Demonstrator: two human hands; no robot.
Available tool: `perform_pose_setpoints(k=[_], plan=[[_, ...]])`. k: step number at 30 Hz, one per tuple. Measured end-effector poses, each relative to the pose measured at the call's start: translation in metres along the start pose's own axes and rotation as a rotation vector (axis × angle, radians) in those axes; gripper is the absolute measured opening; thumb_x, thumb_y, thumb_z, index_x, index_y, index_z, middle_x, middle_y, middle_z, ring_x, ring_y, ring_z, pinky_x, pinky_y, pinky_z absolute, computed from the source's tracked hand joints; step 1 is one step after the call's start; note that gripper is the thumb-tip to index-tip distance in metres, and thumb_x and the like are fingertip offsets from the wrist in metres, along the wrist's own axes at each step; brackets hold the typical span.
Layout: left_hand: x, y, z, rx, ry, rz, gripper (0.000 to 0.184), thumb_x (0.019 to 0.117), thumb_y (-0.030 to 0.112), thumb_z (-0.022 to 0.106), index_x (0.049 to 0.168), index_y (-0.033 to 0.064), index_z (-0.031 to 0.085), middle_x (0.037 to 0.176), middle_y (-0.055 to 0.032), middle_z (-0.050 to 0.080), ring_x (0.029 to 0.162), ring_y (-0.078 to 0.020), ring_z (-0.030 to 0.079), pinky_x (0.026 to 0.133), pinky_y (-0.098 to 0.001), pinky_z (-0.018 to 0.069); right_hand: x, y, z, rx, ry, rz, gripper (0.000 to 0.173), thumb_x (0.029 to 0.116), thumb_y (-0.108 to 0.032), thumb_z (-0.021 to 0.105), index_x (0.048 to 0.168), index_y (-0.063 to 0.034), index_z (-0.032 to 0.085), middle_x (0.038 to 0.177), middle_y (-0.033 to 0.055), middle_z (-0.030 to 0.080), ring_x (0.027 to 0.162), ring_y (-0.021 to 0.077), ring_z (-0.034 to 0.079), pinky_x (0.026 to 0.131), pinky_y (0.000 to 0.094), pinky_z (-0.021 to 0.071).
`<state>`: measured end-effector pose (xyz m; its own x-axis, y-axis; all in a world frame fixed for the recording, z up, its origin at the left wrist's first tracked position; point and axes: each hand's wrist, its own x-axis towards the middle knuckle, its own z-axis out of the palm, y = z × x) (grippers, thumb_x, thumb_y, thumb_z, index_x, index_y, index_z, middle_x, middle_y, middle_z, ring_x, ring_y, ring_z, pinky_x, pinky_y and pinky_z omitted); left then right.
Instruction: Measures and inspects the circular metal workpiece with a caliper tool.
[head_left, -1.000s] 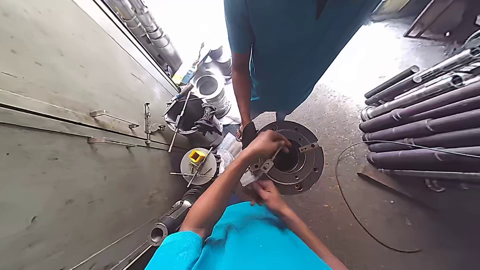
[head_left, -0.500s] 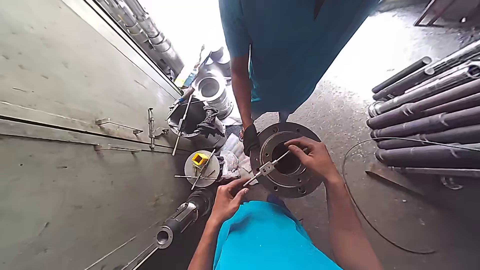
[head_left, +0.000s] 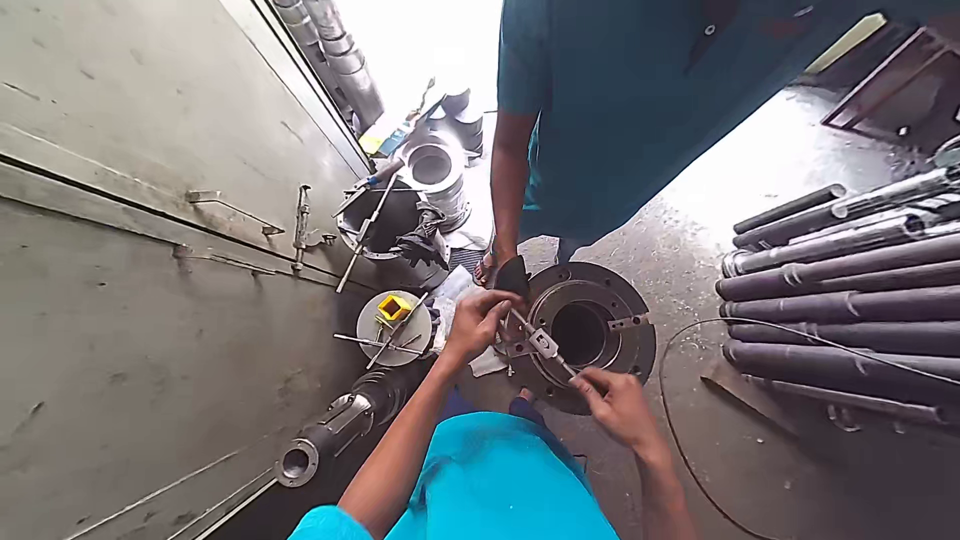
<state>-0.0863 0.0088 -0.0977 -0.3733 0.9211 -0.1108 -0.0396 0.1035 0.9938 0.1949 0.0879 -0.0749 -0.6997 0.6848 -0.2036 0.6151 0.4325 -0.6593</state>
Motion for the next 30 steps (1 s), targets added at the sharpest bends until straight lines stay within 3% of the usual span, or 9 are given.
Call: perform_pose_setpoints(k=[3, 6, 13, 18, 21, 23, 26, 28, 30], plan=[[-0.068, -0.022, -0.011, 0.122, 0.074, 0.166, 0.02, 0.0996, 0.008, 0.06, 0.111, -0.0008, 0.075, 0.102, -0.0073, 0.077, 0.077, -0.0085, 0.073, 0.072, -0.0295, 0.0634, 0.04, 0.019, -0.026, 0.066, 0.039, -0.032, 0.031, 0.0986, -0.037, 0.062, 0.102, -0.0106, 0.078, 0.091, 0.0048, 0.076, 0.083, 0.0167, 0.072, 0.078, 0.0481, 0.0584], [-0.12, -0.031, 0.011, 0.14, 0.061, 0.283, 0.022, 0.0959, 0.002, 0.062, 0.112, -0.0034, 0.075, 0.103, -0.0105, 0.078, 0.084, -0.0107, 0.076, 0.079, -0.0291, 0.0642, 0.081, 0.01, -0.031, 0.104, -0.001, -0.071, 0.022, 0.1014, -0.032, 0.06, 0.11, -0.0161, 0.073, 0.086, -0.0008, 0.072, 0.073, 0.01, 0.067, 0.071, 0.0394, 0.0573], [-0.043, 0.002, 0.017, -0.074, 0.256, -0.082, 0.022, 0.1045, 0.01, 0.054, 0.111, 0.001, 0.072, 0.099, -0.0071, 0.077, 0.053, -0.0077, 0.063, 0.047, -0.0264, 0.0558, 0.034, 0.008, -0.041, 0.267, -0.396, 0.057, 0.034, 0.1067, -0.028, 0.046, 0.1, -0.0056, 0.071, 0.073, -0.0001, 0.067, 0.062, 0.0104, 0.063, 0.063, 0.035, 0.0569], [0.085, 0.044, 0.059, 0.373, -0.516, -0.002, 0.025, 0.1037, 0.014, 0.055, 0.113, 0.005, 0.076, 0.104, -0.0081, 0.078, 0.1, -0.0206, 0.074, 0.097, -0.0503, 0.0558, -0.001, -0.048, 0.065, 1.013, -0.366, 0.147, 0.036, 0.1099, -0.022, 0.037, 0.099, -0.0045, 0.067, 0.071, -0.0018, 0.068, 0.057, 0.008, 0.063, 0.052, 0.0253, 0.054], [0.091, 0.072, 0.119, 0.689, -1.069, 0.036, 0.016, 0.0967, 0.016, 0.068, 0.104, 0.0053, 0.078, 0.096, -0.0114, 0.075, 0.093, -0.0264, 0.071, 0.087, -0.0567, 0.0546, 0.03, -0.112, 0.109, 1.088, 0.058, 0.352, 0.017, 0.1024, -0.006, 0.046, 0.1, 0.0031, 0.06, 0.073, 0.0013, 0.063, 0.061, 0.0039, 0.06, 0.056, 0.0222, 0.0532], [0.078, 0.088, 0.139, 0.88, -1.203, 0.008, 0.018, 0.0953, 0.018, 0.07, 0.105, 0.0035, 0.075, 0.096, -0.0173, 0.071, 0.092, -0.0343, 0.068, 0.077, -0.0607, 0.0526, 0.04, -0.134, 0.098, 1.06, 0.026, 0.44, 0.032, 0.1005, 0.005, 0.05, 0.131, 0.0131, 0.047, 0.107, 0.014, 0.061, 0.092, 0.0051, 0.06, 0.082, 0.021, 0.0516], [0.05, 0.099, 0.1, 0.956, -0.922, 0.052, 0.026, 0.0973, 0.022, 0.067, 0.123, 0.0215, 0.072, 0.105, -0.01, 0.074, 0.1, -0.0335, 0.07, 0.08, -0.065, 0.0536, 0.029, -0.121, 0.077, 0.991, -0.204, 0.283, 0.013, 0.0988, -0.001, 0.051, 0.1, 0.0031, 0.063, 0.074, 0.0003, 0.067, 0.062, 0.0017, 0.061, 0.06, 0.0198, 0.0533], [0.031, 0.086, 0.04, 0.798, -0.564, 0.117, 0.028, 0.0969, 0.018, 0.067, 0.124, 0.0225, 0.074, 0.104, -0.0038, 0.077, 0.096, -0.0255, 0.072, 0.085, -0.0603, 0.0563, 0.018, -0.089, 0.051, 0.852, -0.305, -0.088, 0.024, 0.1043, -0.012, 0.051, 0.109, -0.0006, 0.072, 0.086, -0.0005, 0.073, 0.071, 0.0051, 0.067, 0.067, 0.025, 0.0593], [0.004, 0.054, -0.019, 0.649, -0.314, 0.108, 0.022, 0.0981, 0.023, 0.067, 0.117, 0.0174, 0.076, 0.1, 0.0006, 0.077, 0.087, -0.0152, 0.073, 0.082, -0.0499, 0.0599, 0.008, -0.064, 0.019, 0.603, -0.018, -0.236, 0.023, 0.104, -0.015, 0.055, 0.11, -0.0032, 0.074, 0.095, 0.0015, 0.075, 0.078, 0.0055, 0.07, 0.071, 0.0262, 0.0621]])
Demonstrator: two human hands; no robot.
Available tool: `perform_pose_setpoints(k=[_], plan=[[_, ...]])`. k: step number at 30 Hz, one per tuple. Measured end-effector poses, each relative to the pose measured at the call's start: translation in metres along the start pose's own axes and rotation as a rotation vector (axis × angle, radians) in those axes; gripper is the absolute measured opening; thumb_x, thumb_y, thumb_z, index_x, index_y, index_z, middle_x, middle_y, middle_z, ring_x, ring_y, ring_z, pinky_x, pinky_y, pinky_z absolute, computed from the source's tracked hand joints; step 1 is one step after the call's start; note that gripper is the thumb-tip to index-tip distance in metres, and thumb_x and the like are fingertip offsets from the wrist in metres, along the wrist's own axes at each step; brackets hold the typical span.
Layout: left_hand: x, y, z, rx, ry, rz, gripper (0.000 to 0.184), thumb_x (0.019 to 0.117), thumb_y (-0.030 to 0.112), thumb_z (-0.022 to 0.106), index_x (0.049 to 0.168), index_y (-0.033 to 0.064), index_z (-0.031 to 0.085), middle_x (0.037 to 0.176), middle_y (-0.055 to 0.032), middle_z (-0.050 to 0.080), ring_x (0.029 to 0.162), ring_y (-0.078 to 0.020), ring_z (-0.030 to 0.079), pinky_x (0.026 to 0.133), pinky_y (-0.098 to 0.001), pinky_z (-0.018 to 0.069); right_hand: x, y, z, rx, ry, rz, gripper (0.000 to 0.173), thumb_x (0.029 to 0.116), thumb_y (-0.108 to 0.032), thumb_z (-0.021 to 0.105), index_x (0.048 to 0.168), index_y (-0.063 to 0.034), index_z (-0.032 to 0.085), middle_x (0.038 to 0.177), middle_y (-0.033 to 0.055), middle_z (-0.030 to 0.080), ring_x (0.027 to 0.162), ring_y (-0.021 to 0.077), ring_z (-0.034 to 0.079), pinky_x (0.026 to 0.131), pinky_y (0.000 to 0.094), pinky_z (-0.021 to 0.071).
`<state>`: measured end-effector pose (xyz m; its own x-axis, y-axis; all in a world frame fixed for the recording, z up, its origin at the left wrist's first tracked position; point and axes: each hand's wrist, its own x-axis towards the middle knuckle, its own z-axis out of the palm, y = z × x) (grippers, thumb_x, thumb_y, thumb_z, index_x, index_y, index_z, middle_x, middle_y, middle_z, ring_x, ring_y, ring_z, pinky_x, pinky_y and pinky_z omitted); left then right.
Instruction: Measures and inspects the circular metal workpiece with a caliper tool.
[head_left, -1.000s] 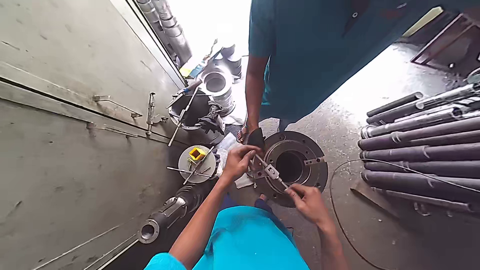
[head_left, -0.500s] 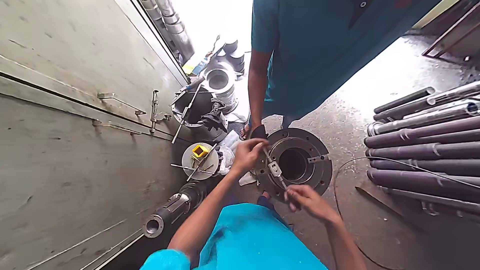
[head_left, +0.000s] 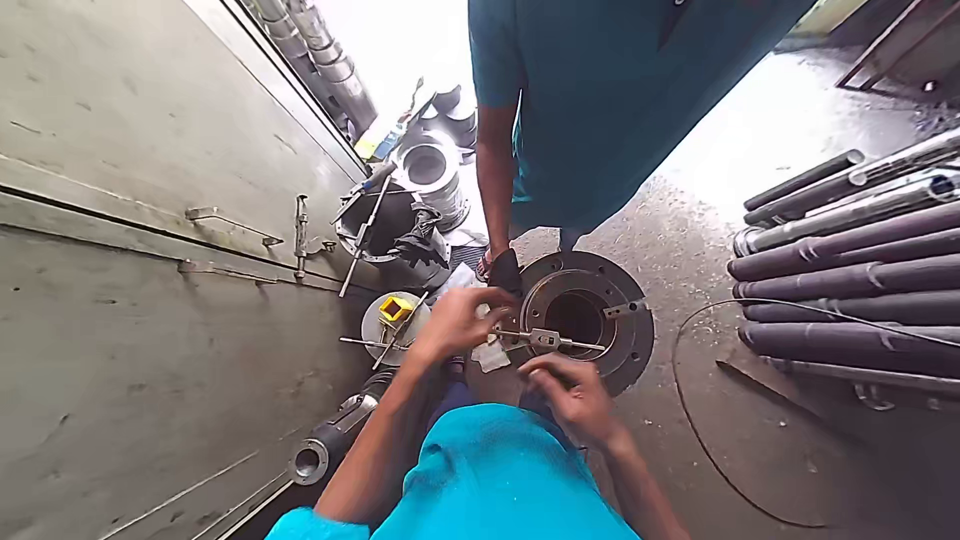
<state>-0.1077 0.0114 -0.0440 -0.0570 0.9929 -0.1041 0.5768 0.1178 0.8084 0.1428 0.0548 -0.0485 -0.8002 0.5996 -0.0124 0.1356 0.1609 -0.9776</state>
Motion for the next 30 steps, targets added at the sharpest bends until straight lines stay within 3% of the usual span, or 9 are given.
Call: perform_pose_setpoints(k=[3, 6, 9, 12, 15, 19, 23, 27, 30], plan=[[-0.045, -0.036, 0.013, -0.322, 0.06, -0.174, 0.032, 0.0987, 0.027, 0.066, 0.126, 0.0108, 0.072, 0.106, 0.0007, 0.077, 0.074, -0.0072, 0.07, 0.067, -0.0307, 0.0597, 0.009, 0.005, -0.063, -0.593, 0.278, 0.102, 0.031, 0.1014, -0.035, 0.057, 0.112, -0.0134, 0.077, 0.103, 0.0046, 0.076, 0.086, 0.0158, 0.072, 0.077, 0.0416, 0.0603], [-0.054, -0.019, 0.059, -0.715, 0.282, -0.25, 0.025, 0.1004, 0.006, 0.062, 0.121, -0.0024, 0.071, 0.104, -0.0109, 0.078, 0.075, -0.0161, 0.075, 0.066, -0.0314, 0.064, 0.016, 0.024, -0.106, -0.663, 0.029, 0.34, 0.037, 0.1028, -0.04, 0.053, 0.105, -0.012, 0.078, 0.097, 0.0108, 0.075, 0.088, 0.0291, 0.072, 0.079, 0.0607, 0.0542], [-0.03, -0.008, 0.072, -0.863, 0.443, -0.309, 0.022, 0.1035, 0.003, 0.054, 0.116, -0.0048, 0.071, 0.102, -0.0154, 0.077, 0.069, -0.0183, 0.073, 0.058, -0.0302, 0.0608, 0.005, 0.03, -0.109, -0.314, -0.268, 0.438, 0.038, 0.1075, -0.03, 0.045, 0.094, -0.0083, 0.074, 0.077, -0.0022, 0.071, 0.068, 0.0075, 0.066, 0.068, 0.0331, 0.0573], [0.02, -0.003, 0.056, -0.665, 0.229, -0.26, 0.028, 0.1071, 0.012, 0.051, 0.126, 0.0023, 0.069, 0.1, -0.0081, 0.078, 0.067, -0.0104, 0.069, 0.06, -0.0289, 0.0582, -0.016, 0.03, -0.069, 0.057, -0.434, 0.445, 0.037, 0.1077, -0.021, 0.043, 0.098, -0.0002, 0.073, 0.081, 0.0015, 0.074, 0.068, 0.0085, 0.07, 0.067, 0.0298, 0.0613], [0.091, 0.019, 0.048, -0.242, -0.233, -0.019, 0.024, 0.1034, 0.014, 0.058, 0.118, 0.0046, 0.075, 0.103, -0.0082, 0.078, 0.096, -0.0197, 0.074, 0.096, -0.0486, 0.0557, -0.012, 0.027, 0.017, 0.277, -0.327, 0.431, 0.037, 0.1096, -0.023, 0.042, 0.1, -0.0013, 0.071, 0.082, 0.0019, 0.075, 0.064, 0.008, 0.067, 0.059, 0.0273, 0.0578], [0.114, 0.073, 0.058, 0.236, -0.658, 0.111, 0.025, 0.0983, 0.017, 0.064, 0.122, 0.0177, 0.074, 0.102, -0.0083, 0.076, 0.098, -0.0286, 0.071, 0.087, -0.0596, 0.0553, 0.021, 0.003, 0.081, 0.421, 0.007, 0.515, 0.03, 0.1099, -0.014, 0.041, 0.097, -0.0013, 0.066, 0.075, -0.001, 0.072, 0.055, 0.0028, 0.061, 0.05, 0.0205, 0.0506], [0.049, 0.046, 0.023, 0.198, -0.287, -0.041, 0.034, 0.1015, 0.023, 0.058, 0.134, 0.0265, 0.066, 0.102, -0.0085, 0.075, 0.092, -0.0313, 0.072, 0.078, -0.063, 0.0559, 0.009, 0.014, 0.016, 0.094, -0.323, 0.283, 0.032, 0.108, -0.023, 0.048, 0.111, -0.0024, 0.073, 0.09, 0.0014, 0.074, 0.074, 0.0047, 0.068, 0.07, 0.0257, 0.0576], [-0.051, -0.023, 0.024, -0.243, -0.035, -0.144, 0.038, 0.1025, 0.034, 0.058, 0.132, 0.0113, 0.067, 0.097, -0.0022, 0.076, 0.078, -0.0117, 0.07, 0.075, -0.039, 0.0588, 0.015, 0.018, -0.051, -0.18, 0.217, 0.072, 0.022, 0.1013, -0.02, 0.059, 0.101, -0.0043, 0.075, 0.089, 0.0016, 0.075, 0.074, 0.0073, 0.07, 0.07, 0.0301, 0.0618], [-0.098, -0.025, 0.051, -0.582, 0.069, -0.232, 0.045, 0.0985, 0.018, 0.065, 0.14, 0.0043, 0.059, 0.111, -0.0056, 0.076, 0.087, -0.0156, 0.075, 0.074, -0.0338, 0.0642, 0.045, 0.034, -0.086, -0.521, 0.337, 0.028, 0.024, 0.0987, -0.028, 0.061, 0.1, -0.0092, 0.076, 0.092, 0.0046, 0.074, 0.08, 0.0148, 0.07, 0.074, 0.0422, 0.0582]])
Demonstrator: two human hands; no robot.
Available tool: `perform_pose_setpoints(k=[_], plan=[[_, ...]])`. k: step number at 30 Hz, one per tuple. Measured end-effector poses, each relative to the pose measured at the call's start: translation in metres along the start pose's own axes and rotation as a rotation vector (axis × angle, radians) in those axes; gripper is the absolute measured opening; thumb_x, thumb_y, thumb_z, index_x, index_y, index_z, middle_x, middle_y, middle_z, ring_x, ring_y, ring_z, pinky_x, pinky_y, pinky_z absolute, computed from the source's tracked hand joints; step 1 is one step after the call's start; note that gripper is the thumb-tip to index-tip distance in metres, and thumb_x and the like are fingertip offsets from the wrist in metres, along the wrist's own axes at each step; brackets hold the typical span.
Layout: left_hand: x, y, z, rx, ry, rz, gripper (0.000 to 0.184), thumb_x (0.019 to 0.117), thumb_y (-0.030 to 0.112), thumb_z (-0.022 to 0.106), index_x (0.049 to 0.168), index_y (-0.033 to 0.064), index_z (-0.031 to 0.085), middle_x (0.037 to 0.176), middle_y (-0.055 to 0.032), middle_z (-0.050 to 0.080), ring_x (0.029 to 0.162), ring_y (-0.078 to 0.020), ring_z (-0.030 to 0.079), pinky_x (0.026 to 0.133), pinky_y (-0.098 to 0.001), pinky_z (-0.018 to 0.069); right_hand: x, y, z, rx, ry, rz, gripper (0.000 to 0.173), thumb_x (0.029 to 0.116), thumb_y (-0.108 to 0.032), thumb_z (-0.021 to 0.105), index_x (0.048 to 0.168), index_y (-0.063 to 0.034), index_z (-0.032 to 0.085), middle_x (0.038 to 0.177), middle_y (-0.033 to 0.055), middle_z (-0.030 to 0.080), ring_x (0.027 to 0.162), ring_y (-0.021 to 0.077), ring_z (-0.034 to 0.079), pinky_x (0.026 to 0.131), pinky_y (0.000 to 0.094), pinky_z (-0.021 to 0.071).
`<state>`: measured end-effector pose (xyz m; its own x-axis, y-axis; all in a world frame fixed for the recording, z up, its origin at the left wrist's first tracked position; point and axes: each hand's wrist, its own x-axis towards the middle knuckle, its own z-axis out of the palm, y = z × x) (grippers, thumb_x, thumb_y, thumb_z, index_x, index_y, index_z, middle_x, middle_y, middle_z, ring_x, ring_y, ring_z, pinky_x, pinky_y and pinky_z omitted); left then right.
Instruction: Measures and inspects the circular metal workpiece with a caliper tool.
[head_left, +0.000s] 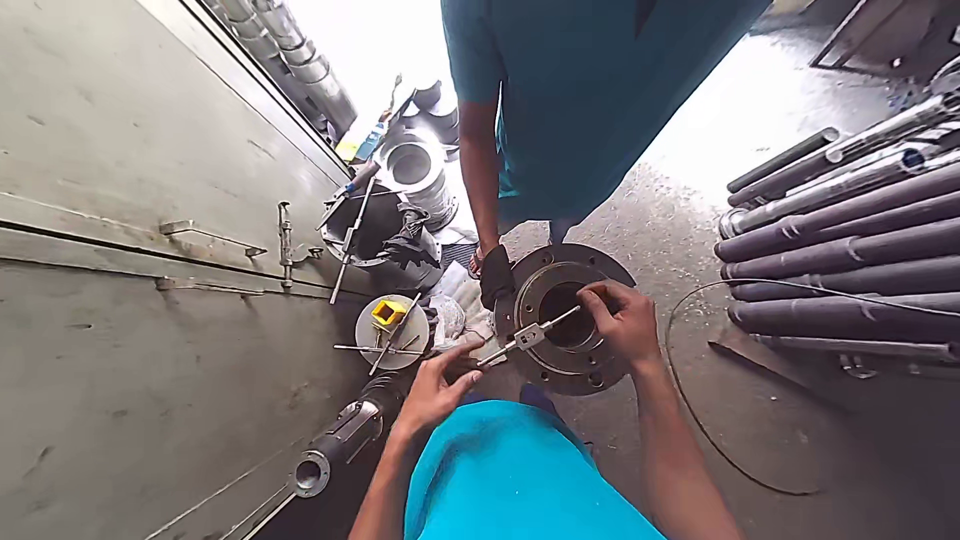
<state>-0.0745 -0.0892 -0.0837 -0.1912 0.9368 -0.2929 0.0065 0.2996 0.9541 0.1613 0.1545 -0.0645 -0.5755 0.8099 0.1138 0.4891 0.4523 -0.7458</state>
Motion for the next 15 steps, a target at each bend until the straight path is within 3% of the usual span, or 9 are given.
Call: perform_pose_setpoints(k=[2, 3, 4, 6, 8, 10, 13, 15], plan=[[-0.01, -0.007, 0.024, -0.208, 0.136, 0.066, 0.035, 0.0978, 0.004, 0.063, 0.132, -0.006, 0.063, 0.112, -0.0145, 0.076, 0.093, -0.0242, 0.076, 0.082, -0.0386, 0.0656, 0.009, 0.013, 0.003, -0.075, -0.156, -0.07, 0.026, 0.0995, -0.028, 0.061, 0.094, -0.0077, 0.076, 0.088, 0.0076, 0.074, 0.081, 0.0204, 0.071, 0.074, 0.0479, 0.0581], [-0.008, -0.01, 0.034, -0.247, 0.235, 0.11, 0.028, 0.0979, 0.0, 0.062, 0.124, -0.0086, 0.067, 0.107, -0.0164, 0.076, 0.089, -0.0249, 0.077, 0.081, -0.0391, 0.0662, 0.007, 0.017, 0.007, -0.081, -0.212, -0.086, 0.03, 0.1008, -0.03, 0.058, 0.086, -0.0088, 0.074, 0.077, 0.0048, 0.069, 0.071, 0.0174, 0.067, 0.066, 0.0439, 0.055], [-0.003, -0.014, 0.039, -0.249, 0.314, 0.155, 0.023, 0.0974, -0.002, 0.062, 0.118, -0.009, 0.07, 0.103, -0.0161, 0.077, 0.085, -0.0231, 0.076, 0.079, -0.0377, 0.066, 0.002, 0.02, 0.012, -0.068, -0.234, -0.074, 0.033, 0.1018, -0.031, 0.054, 0.078, -0.0116, 0.066, 0.065, -0.0004, 0.058, 0.059, 0.0121, 0.057, 0.056, 0.037, 0.0471], [0.016, -0.016, 0.036, -0.222, 0.38, 0.228, 0.02, 0.0982, -0.002, 0.059, 0.113, -0.0087, 0.071, 0.1, -0.0134, 0.077, 0.081, -0.018, 0.075, 0.076, -0.0345, 0.0654, -0.02, 0.017, 0.015, -0.067, -0.215, 0.022, 0.039, 0.104, -0.034, 0.047, 0.076, -0.0111, 0.06, 0.058, -0.0015, 0.048, 0.053, 0.0127, 0.049, 0.052, 0.0369, 0.0408], [0.049, -0.007, 0.027, -0.194, 0.381, 0.222, 0.02, 0.1011, 0.002, 0.056, 0.113, -0.005, 0.071, 0.099, -0.0093, 0.077, 0.073, -0.0127, 0.073, 0.069, -0.0314, 0.0639, -0.061, 0.0, 0.026, -0.149, -0.099, 0.109, 0.046, 0.106, -0.036, 0.043, 0.075, -0.006, 0.061, 0.057, 0.0048, 0.05, 0.053, 0.0205, 0.053, 0.051, 0.0436, 0.0427], [0.092, 0.017, 0.025, -0.163, 0.297, 0.172, 0.026, 0.1064, 0.011, 0.05, 0.122, 0.0016, 0.07, 0.107, -0.0078, 0.076, 0.067, -0.0111, 0.068, 0.059, -0.0292, 0.0592, -0.1, -0.025, 0.047, -0.19, -0.003, 0.169, 0.051, 0.1074, -0.037, 0.04, 0.077, -0.005, 0.065, 0.057, 0.0063, 0.056, 0.052, 0.0219, 0.06, 0.049, 0.0449, 0.0475], [0.129, 0.045, 0.031, -0.151, 0.121, 0.121, 0.029, 0.1092, 0.01, 0.044, 0.124, 0.003, 0.069, 0.105, -0.0102, 0.077, 0.056, -0.0136, 0.065, 0.049, -0.0298, 0.0555, -0.129, -0.047, 0.066, -0.125, -0.074, 0.198, 0.048, 0.1075, -0.038, 0.038, 0.081, -0.0098, 0.066, 0.059, -0.0002, 0.059, 0.053, 0.0135, 0.061, 0.05, 0.0366, 0.0506], [0.126, 0.038, 0.021, -0.116, 0.105, 0.138, 0.028, 0.1093, 0.012, 0.045, 0.122, 0.0033, 0.069, 0.103, -0.0091, 0.077, 0.057, -0.0142, 0.066, 0.05, -0.0312, 0.0577, -0.116, -0.037, 0.049, -0.075, -0.17, 0.199, 0.042, 0.1048, -0.034, 0.044, 0.085, -0.0074, 0.07, 0.064, 0.0022, 0.065, 0.057, 0.015, 0.065, 0.054, 0.0393, 0.0548]])
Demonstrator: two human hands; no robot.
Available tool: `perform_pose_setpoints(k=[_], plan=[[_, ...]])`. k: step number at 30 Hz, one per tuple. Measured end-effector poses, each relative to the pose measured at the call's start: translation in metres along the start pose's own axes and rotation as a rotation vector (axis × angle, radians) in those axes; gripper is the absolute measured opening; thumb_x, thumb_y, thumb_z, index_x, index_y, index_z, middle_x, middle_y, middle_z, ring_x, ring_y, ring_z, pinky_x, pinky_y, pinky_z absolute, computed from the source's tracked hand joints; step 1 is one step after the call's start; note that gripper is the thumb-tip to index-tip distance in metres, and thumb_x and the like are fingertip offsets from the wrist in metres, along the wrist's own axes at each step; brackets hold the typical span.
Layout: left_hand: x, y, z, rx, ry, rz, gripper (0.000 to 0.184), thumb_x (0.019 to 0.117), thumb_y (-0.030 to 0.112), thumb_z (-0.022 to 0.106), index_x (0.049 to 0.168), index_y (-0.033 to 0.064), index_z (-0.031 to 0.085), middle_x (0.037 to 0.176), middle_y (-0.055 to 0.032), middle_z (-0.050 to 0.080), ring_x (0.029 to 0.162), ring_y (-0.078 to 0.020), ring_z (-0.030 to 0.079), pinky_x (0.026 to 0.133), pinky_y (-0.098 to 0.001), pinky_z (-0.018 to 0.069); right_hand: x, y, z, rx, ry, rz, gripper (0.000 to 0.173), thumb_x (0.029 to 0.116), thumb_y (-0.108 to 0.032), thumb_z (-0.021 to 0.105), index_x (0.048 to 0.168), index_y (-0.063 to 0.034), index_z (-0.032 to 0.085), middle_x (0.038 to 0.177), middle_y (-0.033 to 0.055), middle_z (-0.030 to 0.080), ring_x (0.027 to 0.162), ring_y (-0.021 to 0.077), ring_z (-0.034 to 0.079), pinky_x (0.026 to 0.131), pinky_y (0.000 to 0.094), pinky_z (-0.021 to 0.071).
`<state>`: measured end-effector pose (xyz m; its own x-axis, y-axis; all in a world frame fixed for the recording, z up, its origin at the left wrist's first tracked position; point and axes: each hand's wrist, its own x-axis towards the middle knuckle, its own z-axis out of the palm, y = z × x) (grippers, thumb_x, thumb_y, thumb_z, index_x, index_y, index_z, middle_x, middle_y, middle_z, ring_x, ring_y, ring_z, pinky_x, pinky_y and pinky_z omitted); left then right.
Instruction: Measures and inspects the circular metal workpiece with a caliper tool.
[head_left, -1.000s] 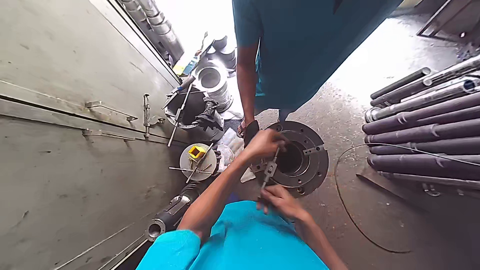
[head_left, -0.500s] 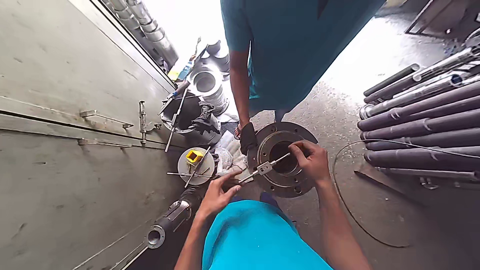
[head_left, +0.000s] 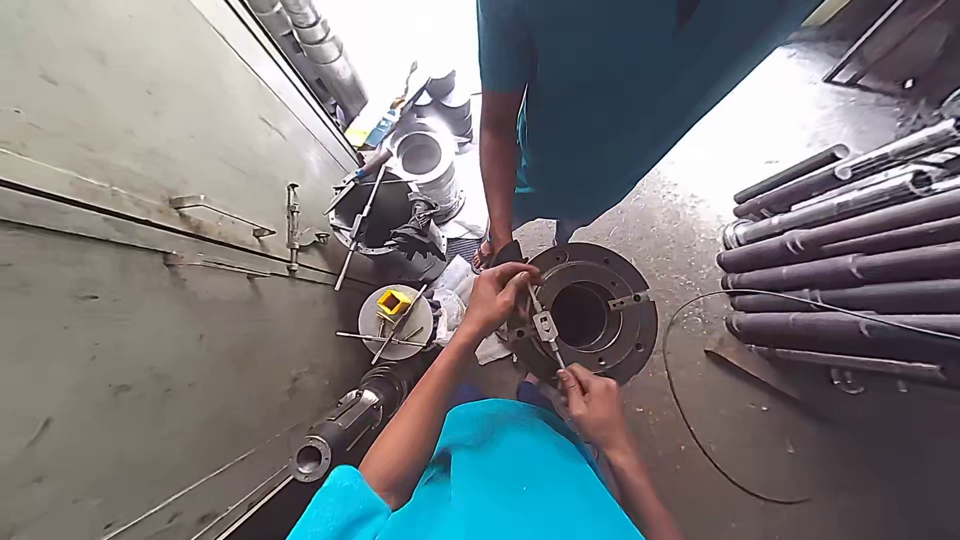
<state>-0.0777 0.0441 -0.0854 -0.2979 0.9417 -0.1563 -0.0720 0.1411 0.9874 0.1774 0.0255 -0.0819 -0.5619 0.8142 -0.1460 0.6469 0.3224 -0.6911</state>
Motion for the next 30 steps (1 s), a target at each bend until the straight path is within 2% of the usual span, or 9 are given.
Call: perform_pose_setpoints(k=[5, 8, 13, 15, 17, 19, 23, 27, 30], plan=[[-0.093, -0.036, -0.025, 0.216, 0.157, 0.111, 0.02, 0.1008, 0.016, 0.061, 0.107, 0.0019, 0.074, 0.095, -0.0047, 0.076, 0.07, -0.0077, 0.069, 0.067, -0.0292, 0.0602, 0.07, 0.031, -0.052, 0.043, -0.01, 0.011, 0.03, 0.0995, -0.032, 0.059, 0.098, -0.0063, 0.075, 0.08, 0.0063, 0.072, 0.072, 0.0163, 0.068, 0.07, 0.0447, 0.056], [-0.142, -0.041, 0.002, 0.284, 0.202, 0.18, 0.018, 0.0975, 0.011, 0.065, 0.107, -0.0006, 0.074, 0.099, -0.0071, 0.078, 0.074, -0.0078, 0.072, 0.068, -0.0271, 0.0624, 0.118, 0.032, -0.059, 0.084, -0.16, -0.112, 0.018, 0.1033, -0.024, 0.059, 0.102, -0.0105, 0.07, 0.076, 0.0024, 0.067, 0.065, 0.0145, 0.063, 0.063, 0.0413, 0.0547], [-0.098, -0.028, 0.008, 0.071, 0.39, 0.04, 0.018, 0.1023, 0.009, 0.059, 0.112, -0.0004, 0.071, 0.097, -0.008, 0.076, 0.065, -0.0144, 0.072, 0.058, -0.0328, 0.0637, 0.097, 0.027, -0.087, 0.041, -0.475, -0.001, 0.031, 0.1046, -0.029, 0.054, 0.092, -0.0071, 0.072, 0.074, 0.004, 0.066, 0.069, 0.0165, 0.064, 0.069, 0.0454, 0.0542], [-0.046, -0.001, 0.001, 0.119, 0.25, -0.056, 0.022, 0.106, 0.015, 0.054, 0.118, 0.0065, 0.071, 0.106, -0.0054, 0.077, 0.067, -0.0144, 0.071, 0.059, -0.0346, 0.0629, 0.068, 0.021, -0.076, 0.229, -0.698, 0.098, 0.035, 0.1069, -0.028, 0.048, 0.098, -0.004, 0.071, 0.082, 0.0025, 0.071, 0.072, 0.0122, 0.069, 0.072, 0.0367, 0.061], [0.008, 0.03, 0.013, 0.358, -0.046, -0.068, 0.024, 0.1049, 0.014, 0.054, 0.119, 0.0074, 0.073, 0.108, -0.0077, 0.077, 0.089, -0.0191, 0.074, 0.084, -0.0449, 0.0597, 0.042, 0.001, -0.035, 0.525, -0.783, 0.164, 0.035, 0.1078, -0.023, 0.043, 0.098, -0.0012, 0.069, 0.083, 0.0024, 0.072, 0.071, 0.0115, 0.07, 0.07, 0.0329, 0.0618], [0.053, 0.044, 0.049, 0.636, -0.442, -0.001, 0.023, 0.0997, 0.016, 0.061, 0.114, 0.0103, 0.077, 0.107, -0.0082, 0.077, 0.104, -0.0247, 0.072, 0.097, -0.0558, 0.0542, 0.03, -0.037, 0.013, 0.783, -0.619, 0.268, 0.034, 0.1094, -0.019, 0.043, 0.1, 0.0014, 0.068, 0.077, 0.0023, 0.07, 0.065, 0.011, 0.067, 0.064, 0.0307, 0.0601], [0.055, 0.072, 0.097, 0.896, -1.009, 0.087, 0.022, 0.0959, 0.013, 0.065, 0.115, 0.0126, 0.076, 0.098, -0.0113, 0.074, 0.095, -0.0311, 0.07, 0.083, -0.061, 0.0536, 0.049, -0.105, 0.061, 0.998, -0.181, 0.474, 0.012, 0.1034, -0.001, 0.042, 0.102, -0.0007, 0.054, 0.067, -0.0019, 0.057, 0.053, 0.0035, 0.055, 0.053, 0.0203, 0.0499], [0.012, 0.063, 0.023, 0.662, -0.666, 0.197, 0.034, 0.1008, 0.011, 0.06, 0.134, 0.0132, 0.066, 0.113, -0.0061, 0.076, 0.1, -0.02, 0.072, 0.091, -0.0508, 0.0571, 0.043, -0.054, 0.019, 0.784, -0.58, 0.103, 0.033, 0.1087, -0.017, 0.042, 0.113, 0.0019, 0.068, 0.089, 0.0031, 0.073, 0.073, 0.0079, 0.068, 0.069, 0.0271, 0.058], [-0.041, 0.016, -0.047, 0.328, -0.332, 0.144, 0.026, 0.1014, 0.014, 0.058, 0.123, 0.0033, 0.069, 0.114, -0.0056, 0.075, 0.101, -0.0135, 0.072, 0.093, -0.0386, 0.06, 0.043, -0.018, -0.029, 0.473, -0.241, -0.182, 0.025, 0.1049, -0.02, 0.054, 0.11, -0.0049, 0.074, 0.09, 0.0009, 0.076, 0.074, 0.0068, 0.071, 0.069, 0.0281, 0.0624]])
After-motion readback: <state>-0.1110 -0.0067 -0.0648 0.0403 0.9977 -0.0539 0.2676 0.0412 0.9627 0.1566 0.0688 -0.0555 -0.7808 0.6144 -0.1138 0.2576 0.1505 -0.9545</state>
